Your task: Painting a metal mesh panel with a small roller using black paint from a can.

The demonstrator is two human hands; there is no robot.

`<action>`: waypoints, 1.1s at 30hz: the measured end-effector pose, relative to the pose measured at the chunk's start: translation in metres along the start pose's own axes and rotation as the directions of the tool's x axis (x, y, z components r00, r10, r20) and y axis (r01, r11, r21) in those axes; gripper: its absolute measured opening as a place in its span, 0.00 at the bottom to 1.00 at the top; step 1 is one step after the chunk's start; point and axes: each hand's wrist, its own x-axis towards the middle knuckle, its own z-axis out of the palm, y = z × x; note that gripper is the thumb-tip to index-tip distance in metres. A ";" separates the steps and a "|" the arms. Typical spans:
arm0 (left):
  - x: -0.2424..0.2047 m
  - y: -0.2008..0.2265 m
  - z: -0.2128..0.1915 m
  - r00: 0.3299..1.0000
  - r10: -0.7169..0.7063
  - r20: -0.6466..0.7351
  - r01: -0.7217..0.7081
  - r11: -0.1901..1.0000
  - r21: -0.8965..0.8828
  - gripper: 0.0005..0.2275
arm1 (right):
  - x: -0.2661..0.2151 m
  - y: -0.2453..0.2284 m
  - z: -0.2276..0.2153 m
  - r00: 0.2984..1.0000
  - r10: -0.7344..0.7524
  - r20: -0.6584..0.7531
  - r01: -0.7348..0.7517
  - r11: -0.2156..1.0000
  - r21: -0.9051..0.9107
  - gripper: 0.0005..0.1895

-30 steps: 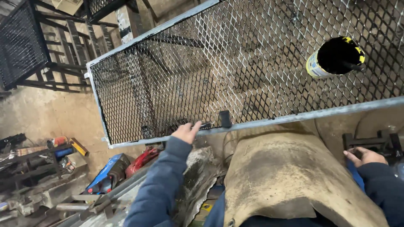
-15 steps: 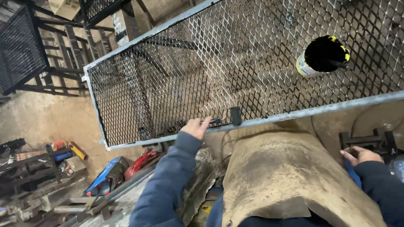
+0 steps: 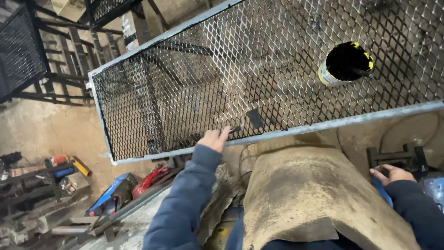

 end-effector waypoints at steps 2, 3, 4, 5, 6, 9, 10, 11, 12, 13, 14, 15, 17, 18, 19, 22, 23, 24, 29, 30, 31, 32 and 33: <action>-0.003 -0.001 -0.009 0.998 -0.053 0.043 0.053 0.999 0.011 0.23 | 0.001 0.000 -0.011 1.000 -0.017 -0.009 0.017 0.999 0.032 0.29; -0.003 -0.002 -0.014 0.991 -0.099 0.088 0.097 0.995 0.026 0.22 | 0.001 0.000 -0.018 0.999 -0.030 -0.016 0.031 0.997 0.070 0.29; -0.025 -0.022 -0.010 0.991 -0.100 0.086 0.098 0.995 0.028 0.22 | 0.000 0.000 -0.019 0.999 -0.031 -0.018 0.032 0.997 0.071 0.29; -0.046 -0.041 -0.006 0.993 -0.117 0.016 0.115 0.992 0.060 0.24 | 0.000 0.001 -0.021 0.999 -0.032 -0.029 0.035 0.993 0.112 0.30; -0.064 -0.062 -0.001 0.991 -0.122 -0.056 0.126 0.988 0.090 0.26 | -0.004 0.003 -0.020 0.999 -0.025 -0.040 0.031 0.987 0.158 0.30; -0.068 -0.064 0.004 0.989 -0.143 0.036 0.138 0.984 0.116 0.27 | -0.008 0.010 -0.011 1.000 -0.009 -0.019 0.011 0.994 0.111 0.31; -0.055 -0.047 -0.002 0.988 -0.153 0.034 0.148 0.982 0.117 0.27 | 0.000 0.011 -0.007 1.000 -0.019 -0.020 0.021 0.994 0.106 0.31; -0.042 -0.030 -0.008 0.987 -0.158 0.003 0.158 0.987 0.039 0.27 | 0.008 0.012 -0.003 0.999 -0.037 -0.009 0.037 0.997 0.074 0.30; -0.028 -0.013 -0.014 0.987 -0.161 -0.026 0.159 0.986 -0.041 0.26 | 0.014 0.014 0.003 0.999 -0.050 0.003 0.049 0.998 0.043 0.30; -0.016 -0.010 -0.013 0.986 -0.167 -0.026 0.165 0.985 -0.042 0.26 | 0.014 0.009 -0.001 0.999 -0.054 0.003 0.054 0.998 0.039 0.30; -0.004 -0.004 -0.011 0.985 -0.148 -0.083 0.147 0.989 -0.017 0.28 | 0.013 0.007 -0.005 0.998 -0.065 0.008 0.065 0.997 0.049 0.29; 0.009 0.001 -0.010 0.982 -0.128 -0.138 0.131 0.991 0.008 0.30 | 0.012 0.005 -0.010 0.997 -0.076 0.012 0.075 0.995 0.059 0.27; -0.006 -0.024 -0.018 0.985 -0.132 -0.108 0.133 0.991 0.002 0.28 | 0.006 0.005 -0.023 0.997 -0.079 -0.003 0.079 0.994 0.074 0.27; -0.013 -0.038 -0.023 0.989 -0.130 -0.076 0.130 0.991 0.002 0.26 | 0.005 0.002 -0.029 0.997 -0.081 -0.016 0.083 0.992 0.098 0.27; -0.038 -0.057 -0.019 0.988 -0.136 -0.078 0.137 0.991 0.005 0.26 | 0.012 0.002 -0.029 0.996 -0.088 -0.017 0.090 0.991 0.096 0.27; -0.078 -0.100 0.001 0.972 -0.221 0.083 0.215 0.974 0.070 0.29 | 0.009 0.012 -0.014 0.998 -0.055 -0.038 0.062 0.981 0.186 0.28; -0.078 -0.103 0.012 0.968 -0.228 0.107 0.224 0.973 0.050 0.29 | 0.007 0.014 -0.007 0.999 -0.038 -0.029 0.042 0.986 0.162 0.29; -0.084 -0.104 0.021 0.959 -0.254 0.128 0.252 0.967 0.031 0.29 | 0.012 0.015 -0.004 0.999 -0.038 -0.022 0.040 0.991 0.127 0.30; -0.003 -0.028 0.010 0.948 -0.294 0.125 0.304 0.950 -0.067 0.27 | 0.009 -0.008 -0.035 0.998 -0.060 0.031 0.058 0.996 0.066 0.28; 0.004 -0.022 0.014 0.952 -0.293 0.089 0.300 0.950 -0.087 0.27 | 0.008 -0.011 -0.040 0.996 -0.080 0.025 0.077 0.991 0.107 0.27; -0.013 -0.018 0.011 0.951 -0.296 0.087 0.303 0.949 -0.089 0.27 | 0.006 -0.011 -0.044 0.996 -0.082 0.023 0.079 0.991 0.104 0.27; -0.029 -0.017 0.007 0.964 -0.263 -0.047 0.259 0.962 -0.087 0.29 | 0.004 -0.013 -0.047 0.996 -0.089 0.001 0.088 0.983 0.159 0.27; -0.045 -0.015 0.003 0.958 -0.226 -0.179 0.215 0.974 -0.079 0.30 | 0.002 -0.015 -0.049 0.995 -0.095 -0.022 0.098 0.972 0.213 0.26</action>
